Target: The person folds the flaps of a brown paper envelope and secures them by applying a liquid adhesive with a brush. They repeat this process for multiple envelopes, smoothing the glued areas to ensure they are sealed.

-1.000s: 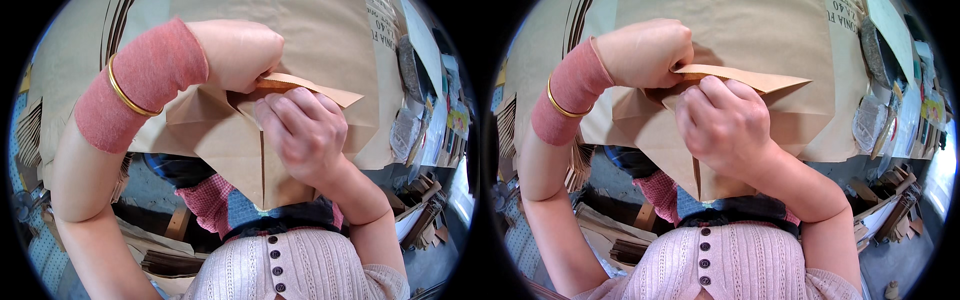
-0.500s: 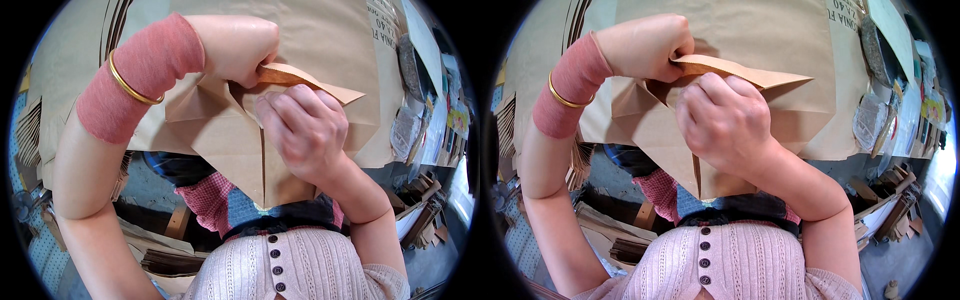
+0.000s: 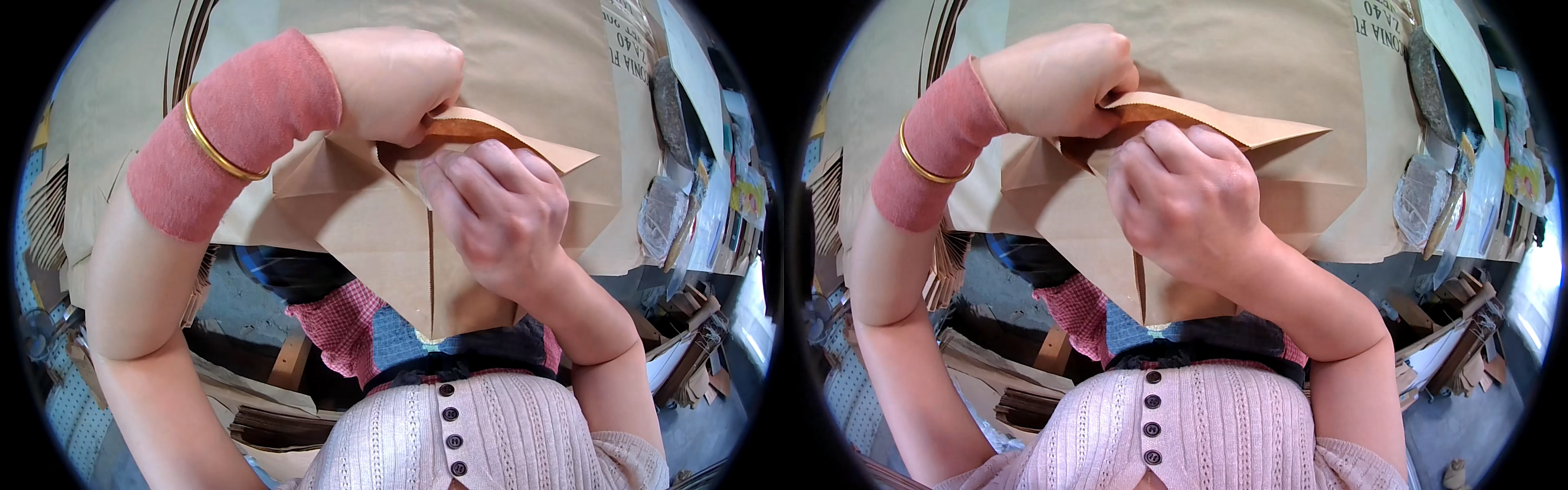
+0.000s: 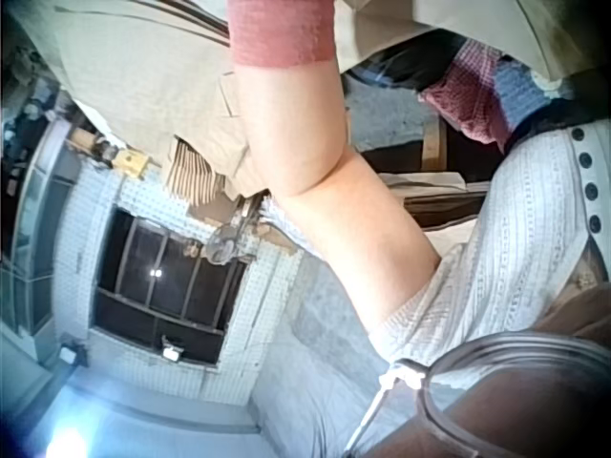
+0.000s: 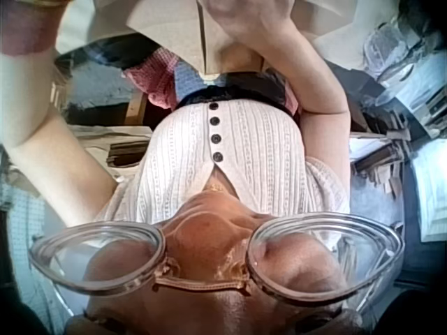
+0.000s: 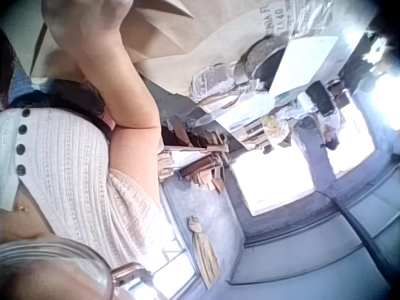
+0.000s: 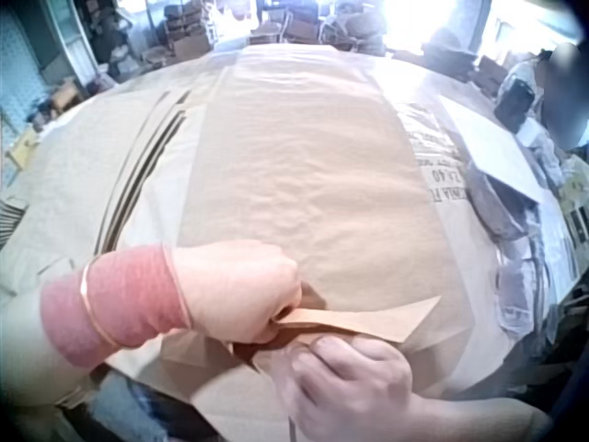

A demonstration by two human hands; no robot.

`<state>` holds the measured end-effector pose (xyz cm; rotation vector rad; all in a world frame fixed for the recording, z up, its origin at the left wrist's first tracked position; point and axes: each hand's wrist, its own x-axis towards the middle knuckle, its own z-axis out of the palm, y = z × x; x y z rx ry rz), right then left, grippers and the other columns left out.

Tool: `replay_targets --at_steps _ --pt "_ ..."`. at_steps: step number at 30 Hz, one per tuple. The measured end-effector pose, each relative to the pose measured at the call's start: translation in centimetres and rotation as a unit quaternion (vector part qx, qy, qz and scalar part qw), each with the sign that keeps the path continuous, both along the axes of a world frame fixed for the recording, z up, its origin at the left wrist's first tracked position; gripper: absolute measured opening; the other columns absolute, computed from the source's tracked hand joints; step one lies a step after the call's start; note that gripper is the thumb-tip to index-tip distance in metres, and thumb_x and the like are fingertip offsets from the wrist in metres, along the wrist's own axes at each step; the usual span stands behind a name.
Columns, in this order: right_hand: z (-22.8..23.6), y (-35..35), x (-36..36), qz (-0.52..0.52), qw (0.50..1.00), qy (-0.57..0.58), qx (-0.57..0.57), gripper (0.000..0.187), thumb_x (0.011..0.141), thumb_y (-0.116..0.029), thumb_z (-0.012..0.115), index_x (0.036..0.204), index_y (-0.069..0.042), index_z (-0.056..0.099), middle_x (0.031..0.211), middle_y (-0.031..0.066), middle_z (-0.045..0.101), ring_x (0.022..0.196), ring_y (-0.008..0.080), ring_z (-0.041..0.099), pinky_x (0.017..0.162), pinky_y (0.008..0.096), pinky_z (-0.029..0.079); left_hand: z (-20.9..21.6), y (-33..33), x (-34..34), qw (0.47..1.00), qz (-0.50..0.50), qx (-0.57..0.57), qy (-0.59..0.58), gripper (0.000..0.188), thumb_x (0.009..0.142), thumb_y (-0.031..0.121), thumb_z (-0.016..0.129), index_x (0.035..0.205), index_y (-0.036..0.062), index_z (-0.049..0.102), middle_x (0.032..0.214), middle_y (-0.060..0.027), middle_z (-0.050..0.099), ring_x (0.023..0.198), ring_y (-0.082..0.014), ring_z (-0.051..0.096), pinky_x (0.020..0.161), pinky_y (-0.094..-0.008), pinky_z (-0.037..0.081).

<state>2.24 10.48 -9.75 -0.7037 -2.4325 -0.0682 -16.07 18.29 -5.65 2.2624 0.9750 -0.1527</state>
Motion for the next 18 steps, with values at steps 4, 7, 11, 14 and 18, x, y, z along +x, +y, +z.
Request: replay_targets --at_steps 4,7,11,14,18 --pt "-0.1 0.0 -0.1 0.0 1.0 0.006 0.009 0.013 0.058 -0.01 0.065 0.071 -0.006 0.062 0.074 0.001 0.053 0.074 0.0164 0.056 0.057 0.0289 0.041 0.2 0.1 -0.2 1.0 0.005 -0.008 -0.016 0.014 0.069 0.007 0.069 0.069 -0.0059 0.063 0.064 -0.0237 0.057 0.054 -0.0364 0.055 0.055 -0.0404 0.047" --pt "1.0 -0.3 0.3 0.0 0.999 -0.044 -0.032 0.026 0.062 -0.008 0.069 0.087 -0.004 0.068 0.084 0.0007 0.064 0.074 0.015 0.059 0.056 0.0273 0.043 0.5 0.7 -0.2 0.999 0.023 -0.047 -0.011 0.017 0.071 0.009 0.07 0.07 -0.0066 0.063 0.063 -0.023 0.056 0.052 -0.033 0.053 0.053 -0.0386 0.047" --pt "0.8 -0.2 0.4 0.002 0.999 -0.037 -0.02 0.025 0.061 -0.009 0.069 0.086 -0.005 0.068 0.083 0.0007 0.063 0.074 0.0149 0.059 0.056 0.0275 0.043 0.8 0.9 -0.2 0.997 0.024 -0.071 -0.001 0.018 0.074 0.01 0.071 0.073 -0.0068 0.064 0.062 -0.0228 0.057 0.051 -0.0303 0.054 0.053 -0.0372 0.047" --pt "0.8 -0.2 0.4 -0.001 0.999 -0.033 -0.024 0.026 0.061 -0.01 0.068 0.087 -0.005 0.068 0.083 0.0007 0.063 0.074 0.0151 0.06 0.056 0.0278 0.043 0.6 0.8 0.0 0.998 0.019 -0.068 0.001 0.018 0.075 0.011 0.071 0.074 -0.0063 0.065 0.063 -0.023 0.057 0.052 -0.0307 0.055 0.054 -0.0372 0.048" --pt "0.8 -0.1 0.3 -0.002 0.999 -0.024 -0.022 0.027 0.061 -0.01 0.068 0.087 -0.004 0.069 0.082 0.0008 0.063 0.074 0.0157 0.06 0.057 0.028 0.044 -0.1 0.6 0.2 0.998 0.022 -0.055 -0.012 0.02 0.074 0.014 0.072 0.073 -0.0052 0.067 0.063 -0.0232 0.058 0.052 -0.0327 0.055 0.055 -0.0379 0.049"
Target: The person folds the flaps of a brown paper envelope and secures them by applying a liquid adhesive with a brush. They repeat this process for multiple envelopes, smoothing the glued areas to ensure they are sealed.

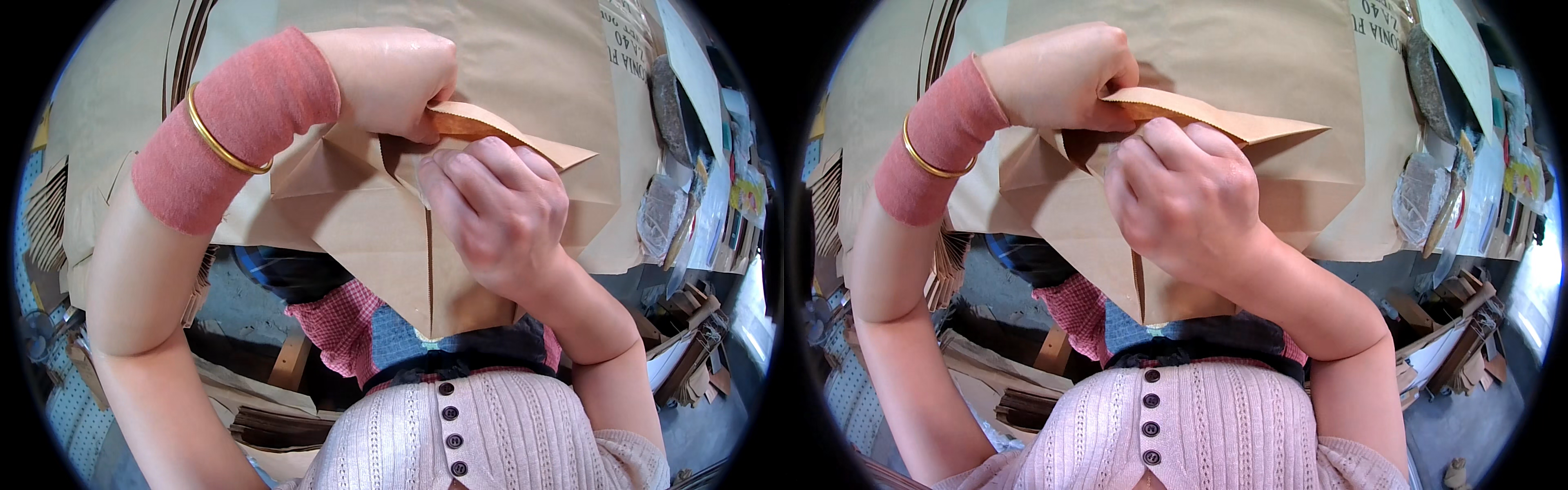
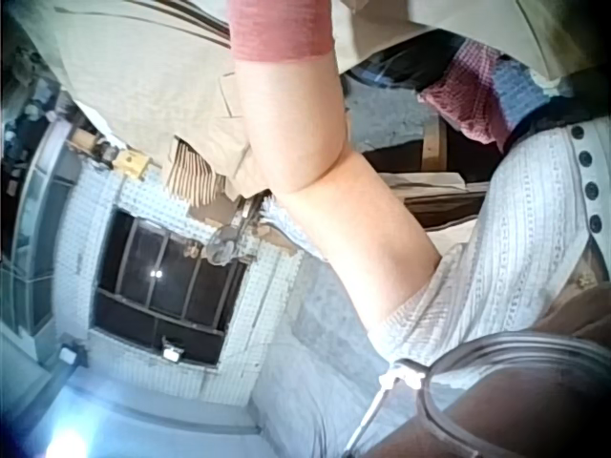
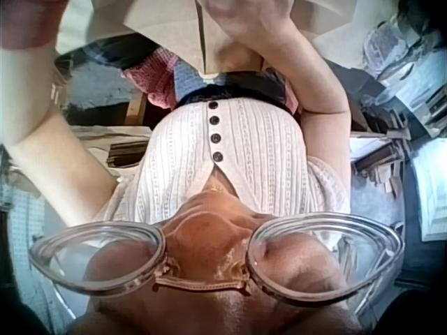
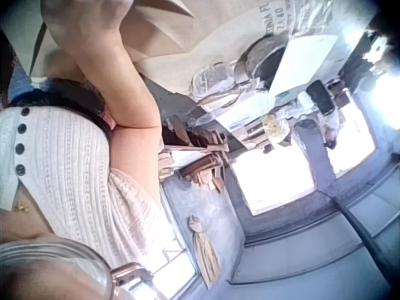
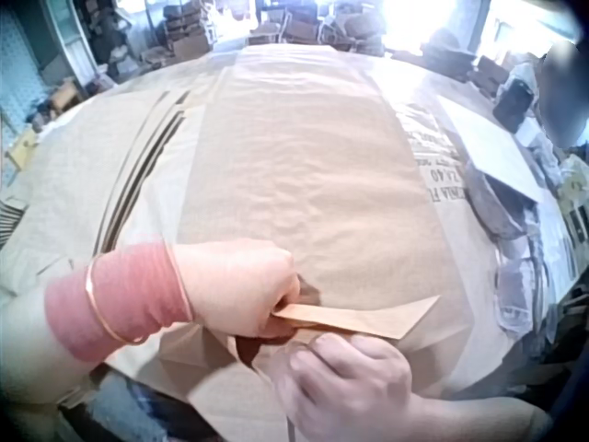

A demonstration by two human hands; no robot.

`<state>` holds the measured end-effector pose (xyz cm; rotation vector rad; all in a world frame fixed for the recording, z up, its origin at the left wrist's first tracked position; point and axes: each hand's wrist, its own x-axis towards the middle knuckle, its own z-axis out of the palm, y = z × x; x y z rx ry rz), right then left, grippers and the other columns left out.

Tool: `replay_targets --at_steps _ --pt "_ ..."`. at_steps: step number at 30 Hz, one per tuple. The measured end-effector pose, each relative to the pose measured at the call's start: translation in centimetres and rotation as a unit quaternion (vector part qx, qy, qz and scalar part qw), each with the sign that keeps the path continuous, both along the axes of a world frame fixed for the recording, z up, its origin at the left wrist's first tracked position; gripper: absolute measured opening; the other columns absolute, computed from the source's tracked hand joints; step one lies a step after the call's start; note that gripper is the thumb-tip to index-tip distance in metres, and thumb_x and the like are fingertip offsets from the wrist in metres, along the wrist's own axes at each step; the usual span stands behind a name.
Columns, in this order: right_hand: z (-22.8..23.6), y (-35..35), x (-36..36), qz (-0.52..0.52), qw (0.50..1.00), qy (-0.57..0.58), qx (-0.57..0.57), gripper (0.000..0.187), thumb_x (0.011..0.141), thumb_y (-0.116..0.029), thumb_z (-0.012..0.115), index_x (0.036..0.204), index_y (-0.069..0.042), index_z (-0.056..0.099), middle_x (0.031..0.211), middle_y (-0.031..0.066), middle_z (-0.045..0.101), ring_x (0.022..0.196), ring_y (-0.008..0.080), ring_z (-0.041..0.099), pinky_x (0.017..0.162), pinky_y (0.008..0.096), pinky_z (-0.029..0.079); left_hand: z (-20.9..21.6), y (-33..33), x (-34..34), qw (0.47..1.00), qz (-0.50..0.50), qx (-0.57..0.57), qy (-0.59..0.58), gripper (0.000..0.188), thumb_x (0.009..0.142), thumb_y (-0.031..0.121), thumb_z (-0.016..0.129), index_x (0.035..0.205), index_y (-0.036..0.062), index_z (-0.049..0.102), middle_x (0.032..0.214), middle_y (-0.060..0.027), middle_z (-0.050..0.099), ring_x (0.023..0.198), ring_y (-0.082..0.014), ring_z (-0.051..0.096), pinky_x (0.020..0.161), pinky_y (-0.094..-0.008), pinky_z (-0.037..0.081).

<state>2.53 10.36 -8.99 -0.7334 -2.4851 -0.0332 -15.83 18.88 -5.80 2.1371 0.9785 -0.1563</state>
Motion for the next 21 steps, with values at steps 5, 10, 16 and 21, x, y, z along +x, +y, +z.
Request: replay_targets --at_steps 5,10,16,21 --pt "0.1 -0.1 0.2 -0.003 0.999 -0.021 -0.03 0.027 0.06 -0.01 0.068 0.087 -0.004 0.069 0.082 0.0012 0.063 0.074 0.0163 0.061 0.056 0.0283 0.045 0.0 -0.8 0.2 0.994 -0.033 0.099 0.021 0.022 0.076 0.017 0.071 0.07 -0.0042 0.066 0.064 -0.0235 0.059 0.056 -0.0375 0.057 0.056 -0.0406 0.049" --pt "0.1 -0.1 0.0 -0.001 1.0 -0.003 -0.018 0.026 0.06 -0.009 0.068 0.086 -0.004 0.068 0.082 0.0016 0.063 0.073 0.0167 0.061 0.056 0.0292 0.046 -0.1 -1.0 0.0 0.999 0.051 0.008 -0.001 0.021 0.073 0.017 0.071 0.066 -0.0022 0.066 0.064 -0.0228 0.06 0.059 -0.0405 0.058 0.057 -0.0433 0.05" --pt "0.2 -0.1 0.3 0.003 0.999 -0.035 -0.033 0.026 0.062 -0.01 0.067 0.087 -0.005 0.067 0.083 0.0009 0.063 0.073 0.0168 0.061 0.056 0.0304 0.046 -0.2 -1.6 0.6 0.991 -0.001 0.122 0.047 0.021 0.073 0.018 0.071 0.064 0.0001 0.066 0.063 -0.0216 0.06 0.059 -0.0396 0.058 0.056 -0.0433 0.05" --pt "0.3 -0.1 0.2 0.001 0.999 -0.036 -0.028 0.025 0.063 -0.012 0.068 0.087 -0.006 0.067 0.083 0.0006 0.062 0.074 0.0168 0.061 0.057 0.0305 0.047 0.1 -1.7 0.6 0.99 -0.01 0.132 0.046 0.02 0.071 0.018 0.072 0.063 0.0008 0.066 0.063 -0.0212 0.06 0.059 -0.0397 0.058 0.056 -0.0436 0.049"
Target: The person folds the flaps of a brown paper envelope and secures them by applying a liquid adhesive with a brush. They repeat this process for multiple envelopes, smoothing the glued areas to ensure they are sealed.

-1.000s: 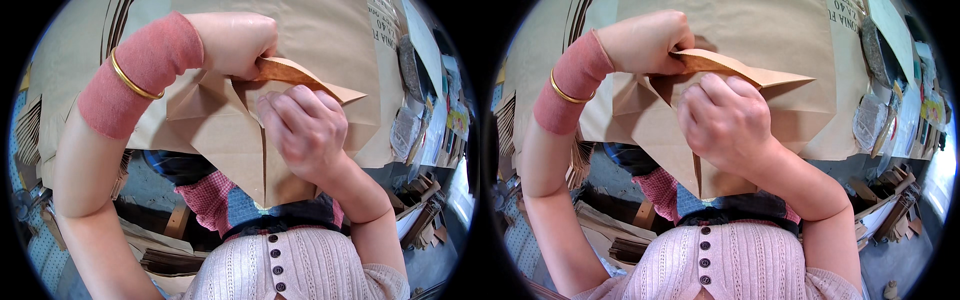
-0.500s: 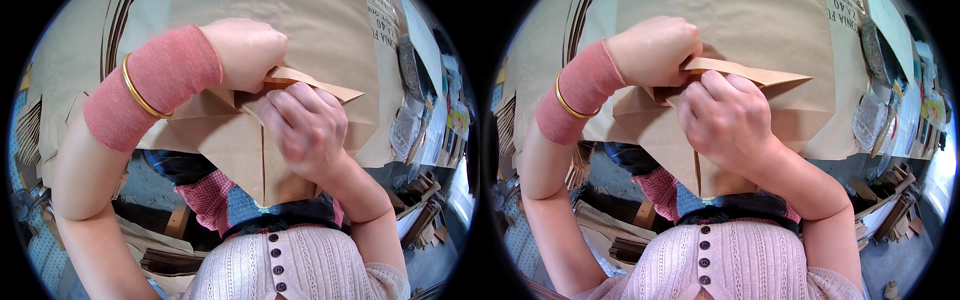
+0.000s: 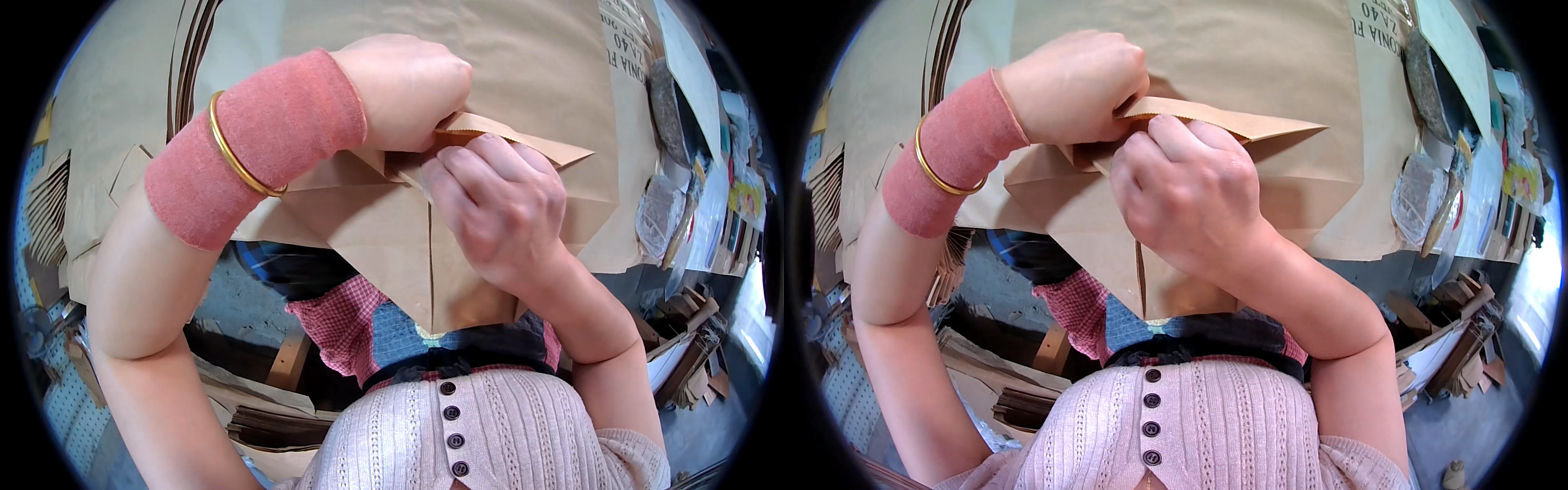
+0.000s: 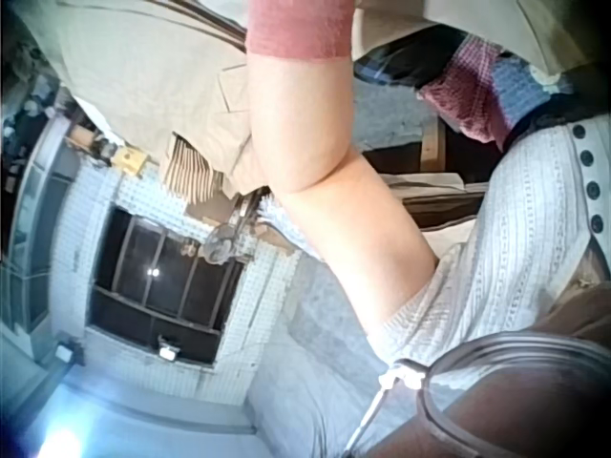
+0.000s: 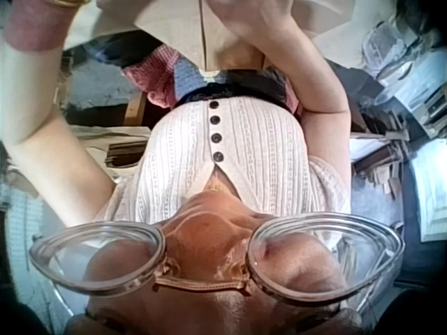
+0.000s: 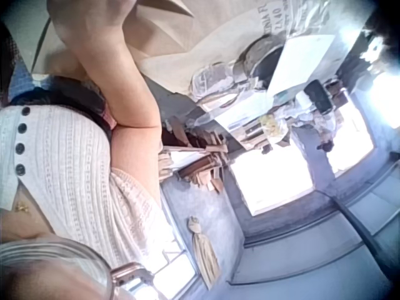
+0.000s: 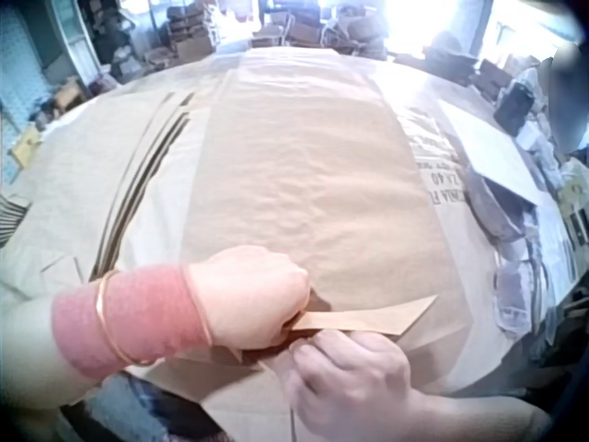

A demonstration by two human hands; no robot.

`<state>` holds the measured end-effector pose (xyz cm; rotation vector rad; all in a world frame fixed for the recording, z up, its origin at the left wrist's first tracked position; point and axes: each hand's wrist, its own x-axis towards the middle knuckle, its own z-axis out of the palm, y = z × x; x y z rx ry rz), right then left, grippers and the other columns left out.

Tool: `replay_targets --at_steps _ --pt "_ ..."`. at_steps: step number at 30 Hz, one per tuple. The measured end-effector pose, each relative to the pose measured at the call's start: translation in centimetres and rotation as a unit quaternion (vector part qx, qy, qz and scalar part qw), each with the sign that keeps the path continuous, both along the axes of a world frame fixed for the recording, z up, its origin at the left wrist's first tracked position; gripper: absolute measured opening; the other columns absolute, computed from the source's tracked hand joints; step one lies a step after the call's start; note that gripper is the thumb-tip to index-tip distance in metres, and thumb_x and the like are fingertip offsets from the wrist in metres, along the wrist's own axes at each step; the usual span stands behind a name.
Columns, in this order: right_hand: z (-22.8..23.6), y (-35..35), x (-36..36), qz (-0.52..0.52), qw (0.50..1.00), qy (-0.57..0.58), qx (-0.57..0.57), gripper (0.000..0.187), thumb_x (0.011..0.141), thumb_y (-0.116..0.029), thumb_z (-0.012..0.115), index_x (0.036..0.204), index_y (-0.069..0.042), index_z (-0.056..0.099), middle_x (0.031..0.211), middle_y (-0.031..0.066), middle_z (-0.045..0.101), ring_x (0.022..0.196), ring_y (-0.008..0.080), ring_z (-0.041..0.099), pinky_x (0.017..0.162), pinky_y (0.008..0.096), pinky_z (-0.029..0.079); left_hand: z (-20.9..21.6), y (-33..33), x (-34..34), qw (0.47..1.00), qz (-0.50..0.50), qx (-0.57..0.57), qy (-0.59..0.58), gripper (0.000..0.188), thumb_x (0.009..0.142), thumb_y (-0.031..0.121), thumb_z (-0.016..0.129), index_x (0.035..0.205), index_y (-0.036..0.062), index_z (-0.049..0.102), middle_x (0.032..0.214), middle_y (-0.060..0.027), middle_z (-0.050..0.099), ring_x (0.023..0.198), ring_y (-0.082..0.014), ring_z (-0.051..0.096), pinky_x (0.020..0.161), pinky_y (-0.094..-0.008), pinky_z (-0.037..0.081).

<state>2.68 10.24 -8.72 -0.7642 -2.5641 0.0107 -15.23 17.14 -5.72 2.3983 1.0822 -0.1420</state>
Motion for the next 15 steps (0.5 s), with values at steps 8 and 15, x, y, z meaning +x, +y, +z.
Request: replay_targets --at_steps 8,15 --pt "-0.4 -0.1 -0.3 -0.002 0.999 0.032 0.006 0.017 0.062 -0.009 0.067 0.079 -0.007 0.064 0.078 0.0005 0.057 0.071 0.0165 0.058 0.056 0.0302 0.045 -0.8 0.1 -0.3 0.999 -0.017 -0.001 -0.033 0.017 0.069 0.016 0.072 0.066 0.0004 0.067 0.064 -0.021 0.06 0.061 -0.0406 0.059 0.058 -0.0443 0.05" --pt "-0.1 0.0 -0.1 0.004 1.0 0.006 0.014 0.025 0.062 -0.01 0.067 0.087 -0.005 0.068 0.082 0.0003 0.062 0.072 0.0154 0.06 0.054 0.029 0.044 -0.3 1.3 -0.3 0.994 -0.001 -0.104 -0.041 0.012 0.068 0.008 0.069 0.073 -0.003 0.067 0.064 -0.0209 0.06 0.056 -0.0341 0.058 0.057 -0.0402 0.05"
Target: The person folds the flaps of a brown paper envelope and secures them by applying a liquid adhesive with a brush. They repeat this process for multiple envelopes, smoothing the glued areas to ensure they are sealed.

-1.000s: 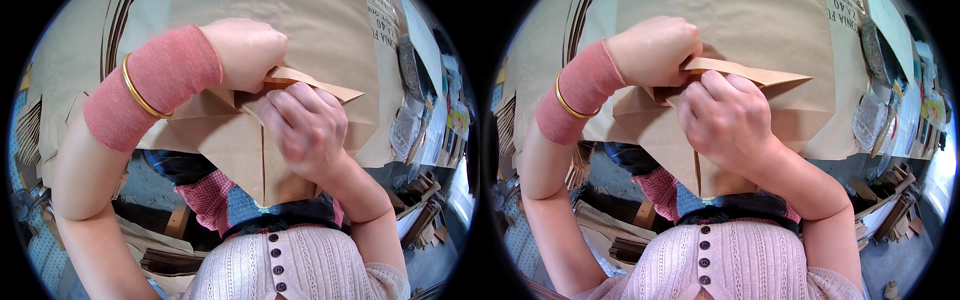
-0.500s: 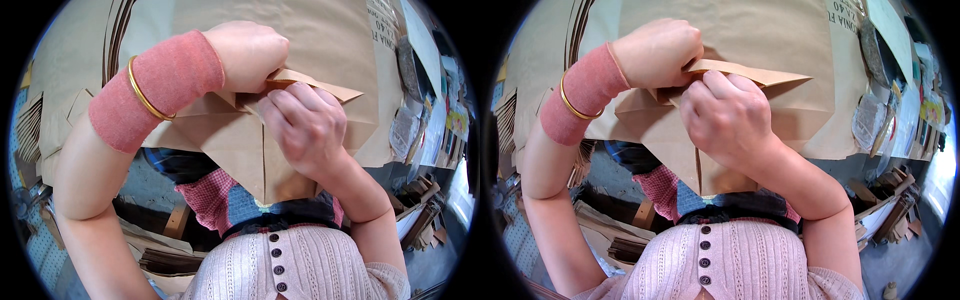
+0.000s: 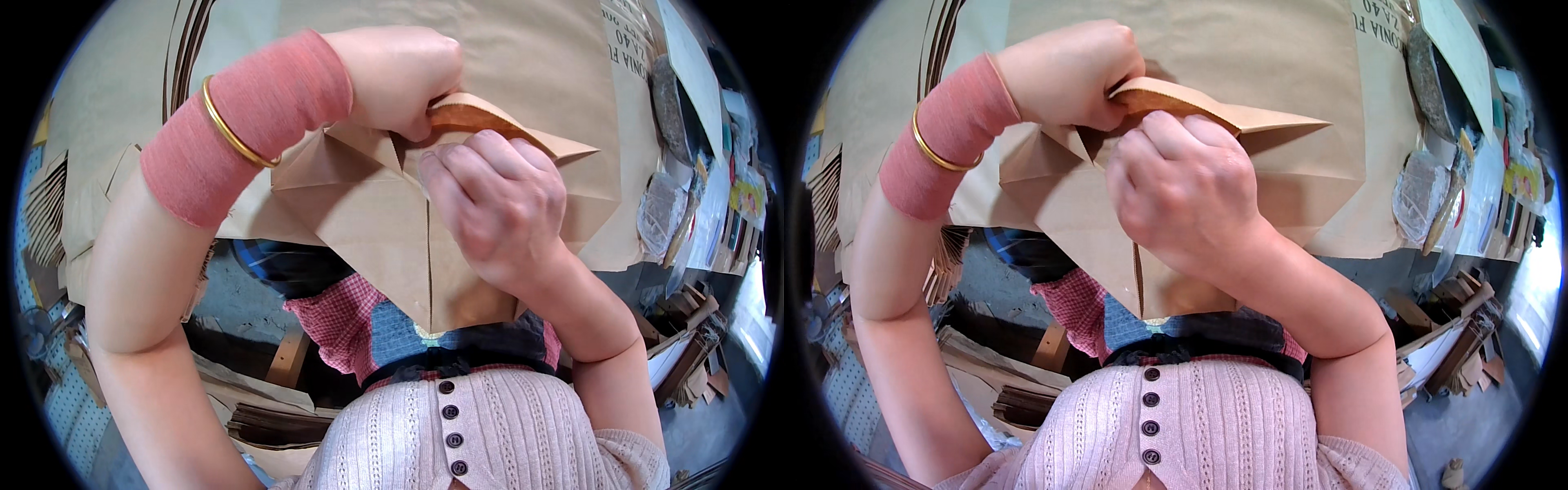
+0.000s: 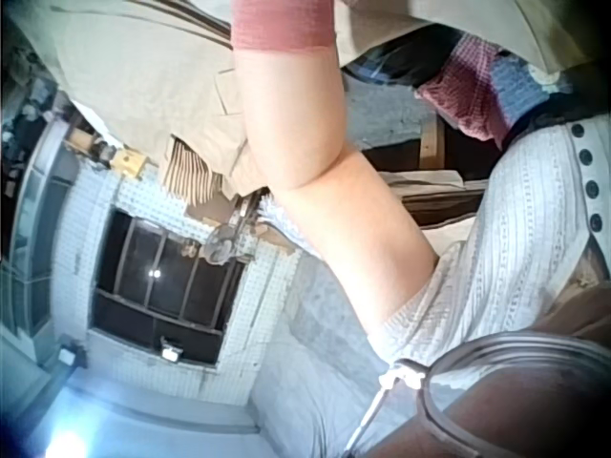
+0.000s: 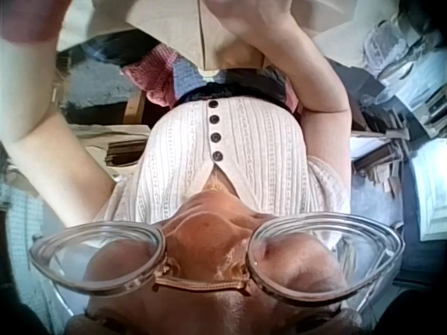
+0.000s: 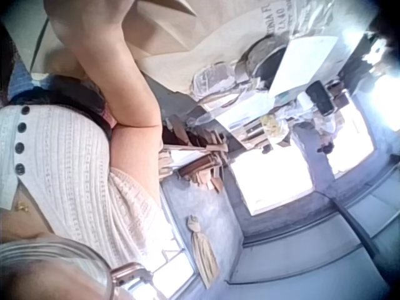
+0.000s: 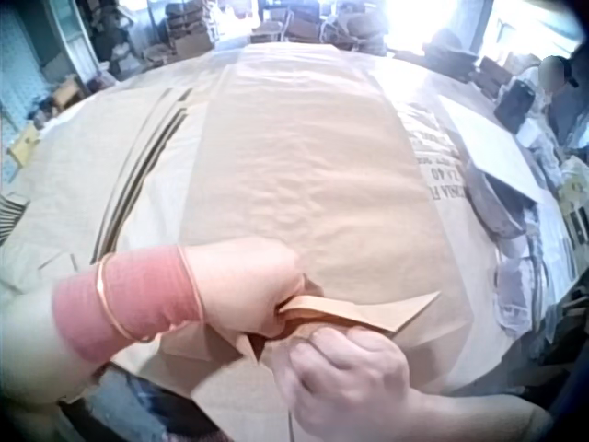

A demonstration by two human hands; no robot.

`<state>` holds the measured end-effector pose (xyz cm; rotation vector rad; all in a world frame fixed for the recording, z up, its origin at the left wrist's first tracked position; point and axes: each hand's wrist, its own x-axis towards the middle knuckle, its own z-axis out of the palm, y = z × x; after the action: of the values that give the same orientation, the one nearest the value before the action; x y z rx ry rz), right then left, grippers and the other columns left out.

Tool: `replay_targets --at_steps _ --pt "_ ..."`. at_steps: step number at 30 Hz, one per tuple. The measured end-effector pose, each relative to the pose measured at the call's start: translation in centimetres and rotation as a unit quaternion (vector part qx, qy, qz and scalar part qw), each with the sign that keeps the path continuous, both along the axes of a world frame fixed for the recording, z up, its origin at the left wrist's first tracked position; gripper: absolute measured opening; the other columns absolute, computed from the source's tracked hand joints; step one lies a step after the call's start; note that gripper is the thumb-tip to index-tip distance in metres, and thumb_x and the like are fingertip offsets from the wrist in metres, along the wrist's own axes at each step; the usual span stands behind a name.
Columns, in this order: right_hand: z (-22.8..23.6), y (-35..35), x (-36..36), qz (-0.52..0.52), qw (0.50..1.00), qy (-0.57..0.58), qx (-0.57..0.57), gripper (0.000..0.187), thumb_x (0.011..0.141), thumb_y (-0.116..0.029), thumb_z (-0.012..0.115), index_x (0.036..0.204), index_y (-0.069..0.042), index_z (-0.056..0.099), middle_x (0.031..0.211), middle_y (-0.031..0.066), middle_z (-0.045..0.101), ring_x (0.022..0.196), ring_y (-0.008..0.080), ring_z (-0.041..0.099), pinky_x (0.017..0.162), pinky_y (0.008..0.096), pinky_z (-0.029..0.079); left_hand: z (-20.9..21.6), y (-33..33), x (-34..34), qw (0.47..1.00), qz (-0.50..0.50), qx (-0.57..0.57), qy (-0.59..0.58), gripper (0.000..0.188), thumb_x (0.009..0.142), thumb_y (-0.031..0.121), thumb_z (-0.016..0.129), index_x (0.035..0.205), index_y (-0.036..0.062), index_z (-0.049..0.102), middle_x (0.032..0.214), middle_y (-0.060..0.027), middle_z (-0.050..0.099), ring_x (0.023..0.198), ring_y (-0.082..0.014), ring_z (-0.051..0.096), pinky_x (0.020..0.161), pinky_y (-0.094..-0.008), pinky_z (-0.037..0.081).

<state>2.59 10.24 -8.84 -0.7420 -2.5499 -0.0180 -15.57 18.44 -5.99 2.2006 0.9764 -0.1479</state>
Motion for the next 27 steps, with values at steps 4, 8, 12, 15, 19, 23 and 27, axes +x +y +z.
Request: replay_targets --at_steps 4,8,12,15,19,23,27 --pt "-0.2 0.0 0.0 0.0 1.0 0.006 0.001 0.026 0.061 -0.01 0.067 0.086 -0.005 0.069 0.082 0.0002 0.061 0.072 0.015 0.059 0.054 0.0286 0.043 -0.2 0.5 -0.5 0.997 0.014 -0.066 -0.05 0.011 0.07 0.004 0.068 0.076 -0.005 0.066 0.06 -0.0184 0.057 0.052 -0.0222 0.055 0.053 -0.0344 0.048" --pt "-0.3 -0.1 -0.1 0.0 1.0 0.018 0.006 0.025 0.06 -0.01 0.067 0.085 -0.005 0.069 0.083 0.0002 0.062 0.072 0.0148 0.059 0.055 0.0283 0.043 0.4 1.1 -0.3 0.991 0.021 -0.125 -0.034 0.011 0.071 0.003 0.07 0.079 -0.0034 0.067 0.062 -0.015 0.058 0.055 -0.0182 0.055 0.055 -0.0325 0.047" --pt "0.0 -0.3 -0.1 0.002 1.0 0.005 -0.006 0.025 0.06 -0.011 0.067 0.084 -0.005 0.069 0.083 -0.0001 0.062 0.072 0.0147 0.058 0.055 0.0279 0.043 0.2 2.1 -0.9 0.978 0.002 -0.198 -0.063 0.015 0.073 0.004 0.072 0.088 0.0027 0.069 0.069 -0.0113 0.066 0.061 -0.0194 0.058 0.059 -0.0326 0.047" --pt "-0.1 -0.3 -0.1 -0.003 1.0 0.001 -0.005 0.025 0.06 -0.011 0.067 0.084 -0.006 0.069 0.082 -0.0004 0.062 0.072 0.0146 0.058 0.055 0.0277 0.043 0.1 2.3 -1.0 0.978 -0.004 -0.203 -0.052 0.013 0.074 0.005 0.07 0.087 0.0029 0.068 0.069 -0.0109 0.066 0.06 -0.0194 0.058 0.059 -0.0334 0.047" --pt "-0.7 -0.1 -0.4 -0.009 0.999 0.043 0.023 0.012 0.058 -0.01 0.065 0.068 -0.008 0.059 0.071 0.0002 0.05 0.071 0.0166 0.053 0.055 0.0293 0.039 1.1 2.3 -1.1 0.982 -0.005 -0.189 -0.029 0.013 0.076 0.009 0.071 0.083 0.0003 0.065 0.065 -0.0147 0.061 0.056 -0.0222 0.053 0.056 -0.0348 0.045" --pt "-0.2 0.0 0.1 -0.008 1.0 0.003 0.012 0.026 0.058 -0.01 0.068 0.084 -0.006 0.068 0.081 -0.0005 0.061 0.072 0.015 0.058 0.055 0.0273 0.042 -0.2 0.9 -0.6 0.996 0.037 -0.084 0.007 0.012 0.072 0.004 0.068 0.071 -0.0067 0.064 0.054 -0.0172 0.049 0.047 -0.0181 0.048 0.049 -0.0333 0.045" --pt "-0.1 -0.1 0.0 -0.005 1.0 0.007 0.009 0.027 0.058 -0.01 0.067 0.084 -0.006 0.068 0.081 0.0 0.061 0.072 0.015 0.058 0.055 0.0275 0.042 -0.1 0.6 -0.5 0.999 0.004 -0.041 -0.008 0.012 0.072 0.005 0.068 0.07 -0.0062 0.064 0.055 -0.0191 0.047 0.046 -0.0191 0.046 0.048 -0.0341 0.044"
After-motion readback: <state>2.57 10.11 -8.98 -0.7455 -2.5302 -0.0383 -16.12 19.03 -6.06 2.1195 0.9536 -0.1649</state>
